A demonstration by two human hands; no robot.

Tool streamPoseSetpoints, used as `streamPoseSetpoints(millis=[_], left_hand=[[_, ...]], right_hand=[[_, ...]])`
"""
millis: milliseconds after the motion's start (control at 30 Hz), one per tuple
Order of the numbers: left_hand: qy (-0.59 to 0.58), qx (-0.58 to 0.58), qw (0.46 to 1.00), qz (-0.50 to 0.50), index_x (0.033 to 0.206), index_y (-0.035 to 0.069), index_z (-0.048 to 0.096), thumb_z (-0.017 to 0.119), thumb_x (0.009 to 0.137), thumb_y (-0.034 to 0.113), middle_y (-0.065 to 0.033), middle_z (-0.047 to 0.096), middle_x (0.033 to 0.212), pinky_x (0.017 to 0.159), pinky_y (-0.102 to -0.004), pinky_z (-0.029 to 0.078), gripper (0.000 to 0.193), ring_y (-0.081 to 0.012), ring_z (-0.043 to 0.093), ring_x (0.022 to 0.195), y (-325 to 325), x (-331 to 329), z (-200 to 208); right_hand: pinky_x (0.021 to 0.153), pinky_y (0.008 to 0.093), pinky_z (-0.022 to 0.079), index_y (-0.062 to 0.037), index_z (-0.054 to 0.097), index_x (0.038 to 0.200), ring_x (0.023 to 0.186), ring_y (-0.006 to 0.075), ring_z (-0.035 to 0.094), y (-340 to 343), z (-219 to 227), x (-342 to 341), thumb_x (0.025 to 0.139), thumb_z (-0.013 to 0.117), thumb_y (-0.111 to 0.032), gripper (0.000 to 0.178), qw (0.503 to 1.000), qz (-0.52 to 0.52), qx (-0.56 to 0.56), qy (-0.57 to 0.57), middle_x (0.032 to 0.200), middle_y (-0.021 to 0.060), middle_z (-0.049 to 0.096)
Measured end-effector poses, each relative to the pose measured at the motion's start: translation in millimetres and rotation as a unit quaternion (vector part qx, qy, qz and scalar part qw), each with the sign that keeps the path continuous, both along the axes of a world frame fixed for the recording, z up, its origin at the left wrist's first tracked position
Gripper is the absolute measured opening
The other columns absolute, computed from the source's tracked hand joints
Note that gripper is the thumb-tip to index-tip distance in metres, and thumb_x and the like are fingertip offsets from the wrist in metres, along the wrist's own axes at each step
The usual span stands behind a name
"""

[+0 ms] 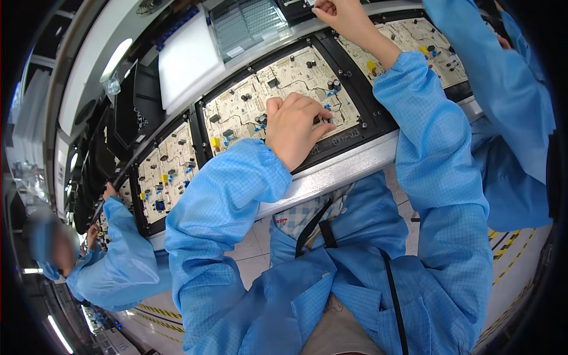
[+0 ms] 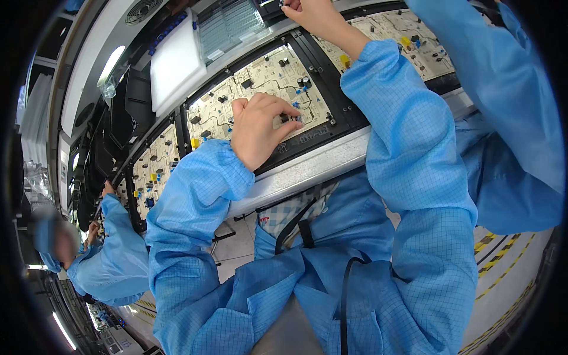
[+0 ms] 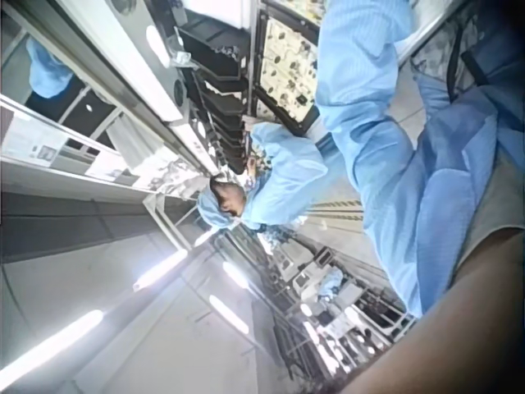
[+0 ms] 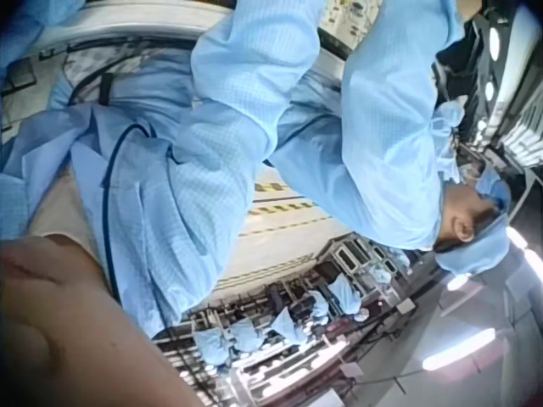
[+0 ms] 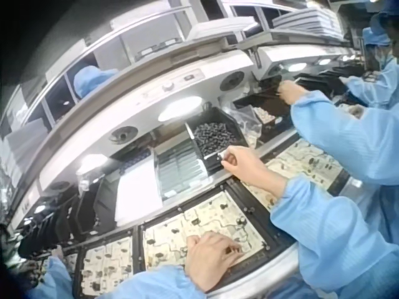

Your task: Manual assembly of small electronic components onto printed circuit boards on a production line.

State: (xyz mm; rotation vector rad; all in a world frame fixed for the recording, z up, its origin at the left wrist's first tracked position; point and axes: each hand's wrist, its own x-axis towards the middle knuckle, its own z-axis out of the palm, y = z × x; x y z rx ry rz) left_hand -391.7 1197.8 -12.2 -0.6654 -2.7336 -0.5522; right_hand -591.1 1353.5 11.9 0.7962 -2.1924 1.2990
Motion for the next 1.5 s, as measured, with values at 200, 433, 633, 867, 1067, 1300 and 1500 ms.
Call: streamPoseSetpoints(millis=[200, 433, 633, 867, 1067, 1300, 1500], left_hand=[[0.056, -0.072, 0.996, -0.019, 0.078, 0.013, 0.065, 0.070, 0.071, 0.028, 0.0010, 0.059, 0.080, 0.080, -0.0341, 0.032, 0.017, -0.0170, 0.051, 0.089, 6.4, -4.8, 5.9], [0.127, -0.140, 0.981, -0.038, 0.072, 0.011, 0.061, 0.064, 0.071, 0.024, -0.0019, 0.055, 0.076, 0.078, -0.0344, 0.035, 0.013, -0.0184, 0.051, 0.083, 7.4, -5.4, 2.4], [0.096, -0.146, 0.984, -0.043, 0.088, 0.013, 0.060, 0.064, 0.075, 0.030, -0.0010, 0.057, 0.080, 0.080, -0.0344, 0.035, 0.022, -0.0176, 0.053, 0.086, 6.9, 1.3, -0.4], [0.102, -0.022, 0.994, -0.030, 0.091, 0.010, 0.062, 0.068, 0.075, 0.032, -0.0049, 0.059, 0.078, 0.074, -0.0355, 0.039, 0.028, -0.0223, 0.057, 0.080, -74.3, 17.2, 49.0], [0.217, 0.202, 0.910, 0.289, 0.084, 0.003, 0.054, 0.056, 0.086, 0.015, -0.0158, 0.055, 0.077, 0.065, -0.0423, 0.044, 0.012, -0.0354, 0.054, 0.074, -263.3, -5.5, 68.4], [-0.022, -0.014, 0.873, 0.486, 0.104, 0.006, 0.060, 0.060, 0.081, 0.033, -0.0174, 0.060, 0.104, 0.086, -0.0421, 0.045, 0.036, -0.0341, 0.057, 0.098, -380.2, -43.2, 21.5], [-0.189, -0.016, 0.867, 0.462, 0.107, 0.015, 0.066, 0.063, 0.075, 0.042, -0.0119, 0.060, 0.113, 0.096, -0.0426, 0.038, 0.042, -0.0275, 0.053, 0.111, -381.7, -39.9, 37.5]], right_hand=[[0.058, 0.0326, 0.047, 0.0023, 0.060, 0.082, 0.062, 0.0217, 0.059, 2.9, -7.6, -4.4, 0.078, 0.065, -0.011, 0.015, 0.990, 0.079, -0.063, 0.098, 0.069, 0.0130, 0.060], [0.058, 0.0255, 0.043, -0.0024, 0.057, 0.088, 0.061, 0.0133, 0.050, -5.3, -14.3, -15.6, 0.083, 0.063, -0.010, 0.011, 0.993, 0.014, -0.006, 0.115, 0.068, 0.0055, 0.055], [0.058, 0.0286, 0.043, -0.0037, 0.058, 0.094, 0.060, 0.0174, 0.051, -9.9, 4.3, -36.3, 0.081, 0.063, -0.008, 0.014, 0.995, -0.069, 0.031, 0.072, 0.068, 0.0070, 0.054], [0.061, 0.0356, 0.046, -0.0064, 0.059, 0.098, 0.067, 0.0263, 0.057, -115.9, 49.7, -35.6, 0.083, 0.059, -0.011, 0.016, 0.973, -0.089, 0.073, 0.201, 0.072, 0.0108, 0.055], [0.075, 0.0380, 0.046, -0.0051, 0.055, 0.102, 0.084, 0.0290, 0.058, -283.6, 32.8, -60.6, 0.078, 0.060, -0.012, 0.025, 0.968, 0.137, 0.159, 0.135, 0.086, 0.0149, 0.057], [0.084, 0.0420, 0.046, -0.0120, 0.052, 0.119, 0.091, 0.0408, 0.056, -446.6, 16.7, -113.2, 0.076, 0.064, -0.021, 0.046, 0.967, 0.053, 0.240, 0.066, 0.110, 0.0268, 0.051], [0.074, 0.0483, 0.051, -0.0168, 0.049, 0.120, 0.093, 0.0403, 0.058, -479.8, 9.6, -97.3, 0.078, 0.067, -0.028, 0.047, 0.957, -0.104, 0.264, 0.058, 0.105, 0.0204, 0.054]])
